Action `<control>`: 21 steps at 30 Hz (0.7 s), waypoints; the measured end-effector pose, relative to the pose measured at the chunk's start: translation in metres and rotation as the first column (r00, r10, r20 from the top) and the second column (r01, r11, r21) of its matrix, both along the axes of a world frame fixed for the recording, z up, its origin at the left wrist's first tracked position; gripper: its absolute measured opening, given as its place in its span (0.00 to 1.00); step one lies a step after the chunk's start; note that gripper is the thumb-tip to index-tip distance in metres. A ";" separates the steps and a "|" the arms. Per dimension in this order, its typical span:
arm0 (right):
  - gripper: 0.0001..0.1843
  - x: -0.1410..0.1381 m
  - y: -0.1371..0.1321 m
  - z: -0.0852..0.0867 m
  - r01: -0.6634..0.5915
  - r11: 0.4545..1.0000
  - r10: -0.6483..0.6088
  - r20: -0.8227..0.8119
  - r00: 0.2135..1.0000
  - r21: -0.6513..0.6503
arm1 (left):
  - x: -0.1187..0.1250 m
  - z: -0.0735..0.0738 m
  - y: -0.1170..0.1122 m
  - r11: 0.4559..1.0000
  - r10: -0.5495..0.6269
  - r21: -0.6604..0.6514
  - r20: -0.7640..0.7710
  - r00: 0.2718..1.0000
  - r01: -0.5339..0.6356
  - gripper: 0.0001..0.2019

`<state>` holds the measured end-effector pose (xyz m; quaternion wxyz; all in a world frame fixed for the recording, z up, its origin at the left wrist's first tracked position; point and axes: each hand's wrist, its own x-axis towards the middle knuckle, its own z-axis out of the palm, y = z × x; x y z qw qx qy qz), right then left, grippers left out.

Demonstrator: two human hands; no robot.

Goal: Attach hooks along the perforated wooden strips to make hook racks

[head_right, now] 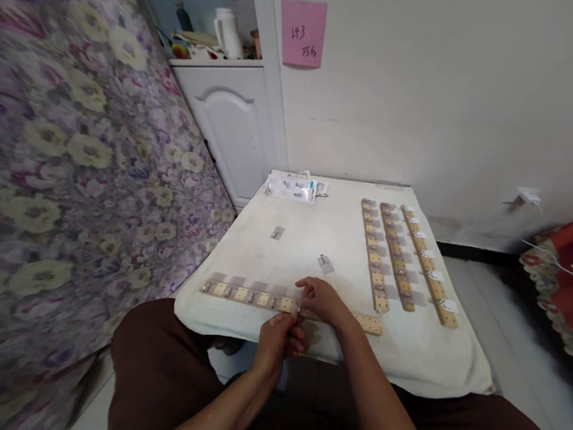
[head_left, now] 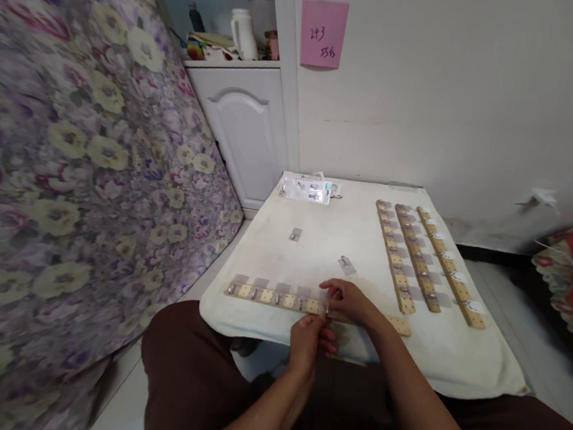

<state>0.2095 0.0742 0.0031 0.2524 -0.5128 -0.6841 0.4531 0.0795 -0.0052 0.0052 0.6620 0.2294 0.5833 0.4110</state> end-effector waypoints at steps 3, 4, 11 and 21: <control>0.23 -0.001 -0.001 0.002 -0.002 1.000 0.002 0.004 1.000 0.007 | -0.001 0.001 0.000 1.000 0.001 0.011 -0.004 1.000 -0.001 0.14; 0.23 -0.001 -0.001 0.003 -0.004 1.000 0.004 0.010 1.000 0.009 | -0.001 0.001 0.000 1.000 0.002 0.014 -0.008 1.000 -0.002 0.14; 0.20 0.000 -0.002 0.008 -0.029 0.999 0.029 -0.008 1.000 0.022 | -0.003 -0.001 0.001 1.000 -0.013 0.013 -0.026 1.000 0.014 0.16; 0.19 0.004 -0.002 0.007 -0.060 0.998 0.059 -0.092 0.994 -0.003 | -0.004 -0.003 0.001 0.999 -0.019 0.030 -0.025 1.000 0.019 0.15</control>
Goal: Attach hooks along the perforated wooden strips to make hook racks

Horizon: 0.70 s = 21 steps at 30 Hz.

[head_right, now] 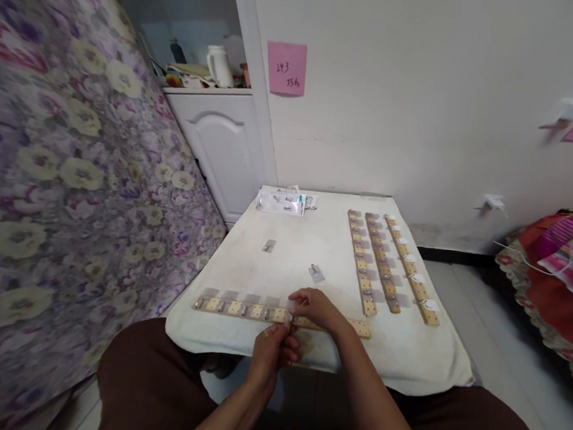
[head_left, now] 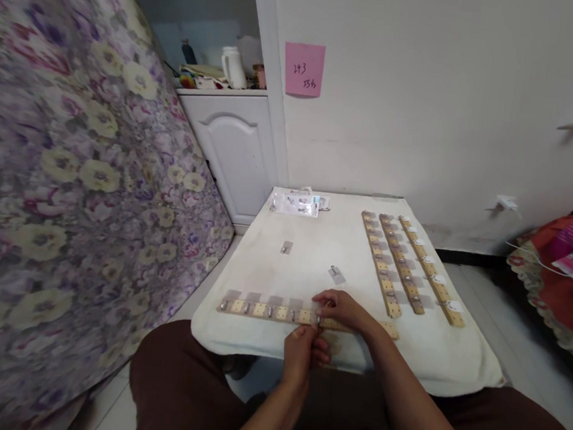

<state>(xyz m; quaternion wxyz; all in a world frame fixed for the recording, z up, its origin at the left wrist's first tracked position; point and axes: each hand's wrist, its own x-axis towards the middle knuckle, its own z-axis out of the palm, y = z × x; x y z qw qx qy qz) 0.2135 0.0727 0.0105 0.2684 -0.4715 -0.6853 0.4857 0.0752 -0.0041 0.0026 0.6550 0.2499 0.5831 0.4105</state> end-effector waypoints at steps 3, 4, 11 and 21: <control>0.18 0.003 -0.003 0.005 0.026 0.999 -0.026 -0.024 0.999 0.020 | 0.001 0.001 0.000 1.000 -0.004 -0.007 -0.011 1.000 0.004 0.15; 0.18 0.006 -0.004 0.006 0.052 0.998 -0.051 -0.029 0.998 0.032 | 0.001 0.001 0.000 1.000 -0.003 -0.007 -0.014 1.000 0.003 0.16; 0.11 0.035 0.007 0.008 0.396 0.904 -0.412 0.077 0.908 0.161 | -0.001 0.001 -0.001 1.000 0.004 0.018 0.008 1.000 -0.005 0.18; 0.13 0.027 0.035 -0.001 0.499 0.820 -0.569 0.496 0.656 0.282 | -0.003 -0.004 -0.003 0.997 -0.027 0.069 0.033 0.999 0.025 0.16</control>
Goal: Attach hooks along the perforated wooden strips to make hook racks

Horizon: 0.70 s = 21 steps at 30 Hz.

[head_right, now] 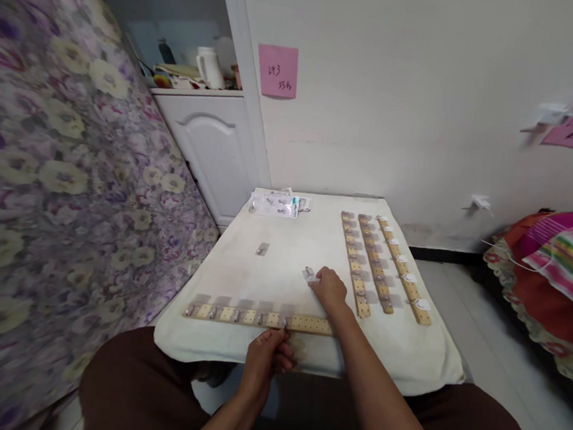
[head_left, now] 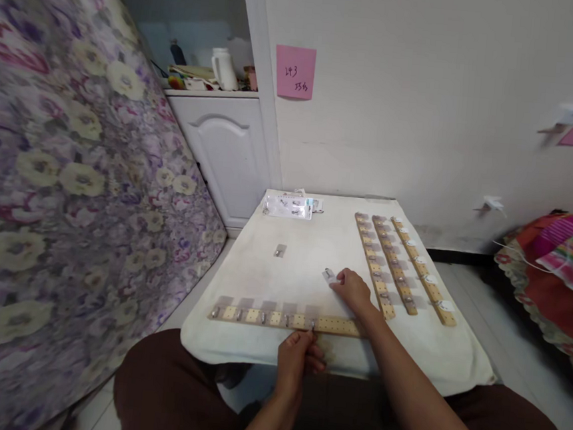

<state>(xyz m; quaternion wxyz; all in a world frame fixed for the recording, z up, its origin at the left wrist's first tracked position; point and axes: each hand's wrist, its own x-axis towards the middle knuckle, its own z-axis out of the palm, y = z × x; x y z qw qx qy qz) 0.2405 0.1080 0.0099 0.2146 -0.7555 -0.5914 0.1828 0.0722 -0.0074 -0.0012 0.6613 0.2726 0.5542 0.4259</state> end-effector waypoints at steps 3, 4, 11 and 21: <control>0.12 -0.006 0.002 -0.001 0.030 1.000 -0.030 0.035 0.999 0.006 | 0.000 -0.001 0.001 1.000 -0.005 -0.002 -0.008 1.000 0.005 0.16; 0.12 -0.008 0.002 -0.001 0.033 0.999 -0.034 0.034 0.999 0.015 | 0.000 -0.001 0.001 1.000 -0.006 -0.003 -0.012 1.000 0.006 0.16; 0.09 -0.006 0.001 -0.006 0.048 0.996 -0.034 -0.178 0.984 0.072 | 0.000 -0.001 0.002 1.000 -0.014 -0.014 -0.030 0.999 0.014 0.17; 0.10 0.016 -0.037 0.030 -0.114 0.980 0.199 -0.858 0.473 0.164 | 0.000 0.002 0.002 0.999 -0.046 0.001 -0.032 0.998 0.046 0.16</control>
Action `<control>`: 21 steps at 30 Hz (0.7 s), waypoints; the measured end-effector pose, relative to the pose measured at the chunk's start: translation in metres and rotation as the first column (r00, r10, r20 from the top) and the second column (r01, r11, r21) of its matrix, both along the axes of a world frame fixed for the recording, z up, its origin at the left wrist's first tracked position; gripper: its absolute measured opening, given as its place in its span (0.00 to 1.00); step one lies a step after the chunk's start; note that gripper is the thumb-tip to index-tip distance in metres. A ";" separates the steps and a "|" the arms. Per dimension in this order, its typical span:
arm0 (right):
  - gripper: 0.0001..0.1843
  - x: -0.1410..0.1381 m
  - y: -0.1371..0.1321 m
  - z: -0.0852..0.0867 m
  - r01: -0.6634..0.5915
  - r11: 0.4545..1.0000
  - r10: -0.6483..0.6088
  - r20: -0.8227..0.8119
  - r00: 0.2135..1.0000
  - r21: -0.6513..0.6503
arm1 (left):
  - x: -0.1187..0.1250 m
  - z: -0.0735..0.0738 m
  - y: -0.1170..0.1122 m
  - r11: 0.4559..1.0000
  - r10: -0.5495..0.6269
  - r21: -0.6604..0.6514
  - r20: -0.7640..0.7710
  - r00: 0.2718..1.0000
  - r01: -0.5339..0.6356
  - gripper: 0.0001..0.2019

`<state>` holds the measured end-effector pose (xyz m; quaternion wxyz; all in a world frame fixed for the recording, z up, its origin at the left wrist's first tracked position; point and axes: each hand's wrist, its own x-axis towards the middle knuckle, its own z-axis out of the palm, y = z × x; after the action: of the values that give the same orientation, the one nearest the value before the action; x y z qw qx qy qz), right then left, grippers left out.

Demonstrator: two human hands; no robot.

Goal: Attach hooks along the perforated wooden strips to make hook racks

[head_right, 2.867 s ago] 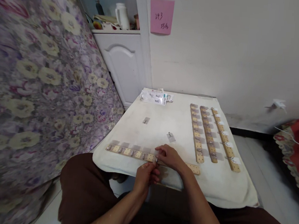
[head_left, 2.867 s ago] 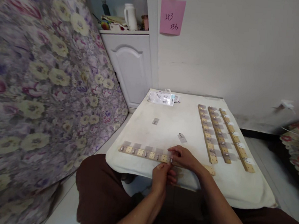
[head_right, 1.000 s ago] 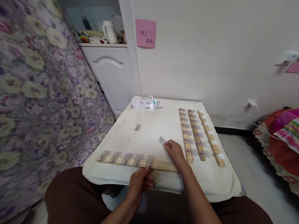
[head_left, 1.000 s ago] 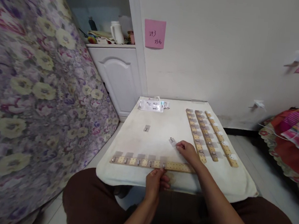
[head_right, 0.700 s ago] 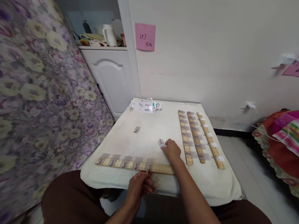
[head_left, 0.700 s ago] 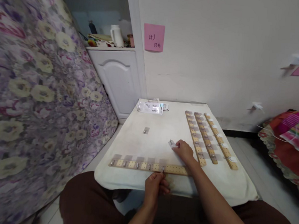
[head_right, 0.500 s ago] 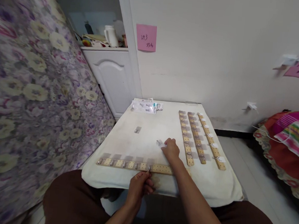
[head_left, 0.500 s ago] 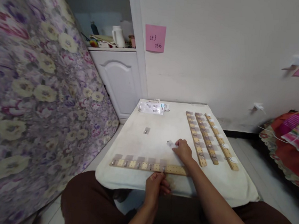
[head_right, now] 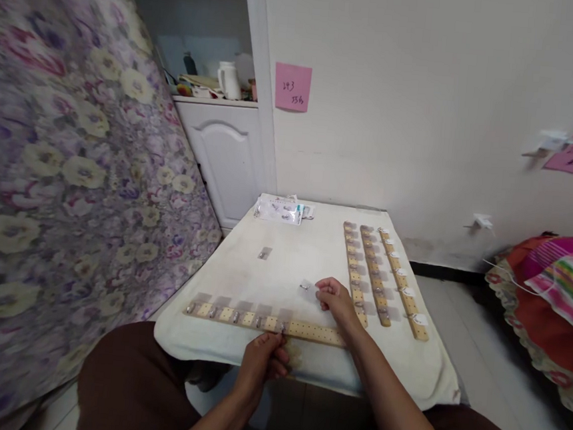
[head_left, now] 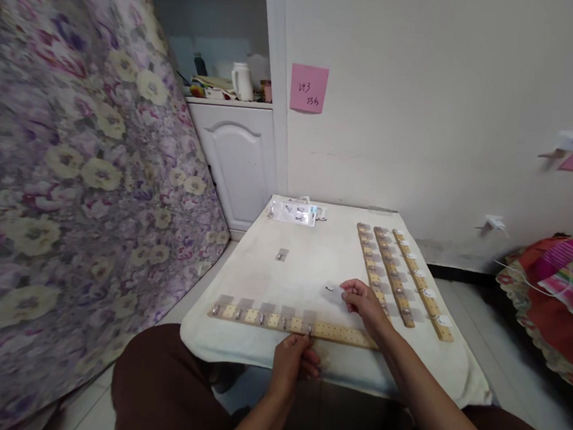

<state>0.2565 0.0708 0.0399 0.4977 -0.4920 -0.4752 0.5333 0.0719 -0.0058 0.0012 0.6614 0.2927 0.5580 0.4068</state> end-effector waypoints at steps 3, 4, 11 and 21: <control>0.11 0.005 -0.017 0.011 -0.072 0.997 0.067 -0.127 0.990 -0.032 | 0.000 0.002 -0.002 1.000 -0.011 0.000 0.004 1.000 0.011 0.14; 0.11 0.006 -0.021 0.012 -0.089 0.995 0.081 -0.153 0.985 -0.043 | 0.000 0.004 -0.004 1.000 -0.014 0.001 -0.005 1.000 0.014 0.13; 0.08 0.011 -0.033 0.007 -0.164 0.986 0.159 -0.147 0.976 -0.026 | 0.013 0.018 -0.027 0.993 -0.103 0.055 0.018 0.994 0.102 0.16; 0.09 0.016 -0.049 0.014 -0.347 0.932 0.353 0.050 0.934 -0.100 | 0.031 0.039 -0.025 0.978 -0.140 0.165 0.069 0.988 0.127 0.18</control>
<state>0.2726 0.0219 0.0537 0.3559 -0.4387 -0.5474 0.6175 0.1024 -0.0309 0.0402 0.6836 0.3650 0.4754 0.4164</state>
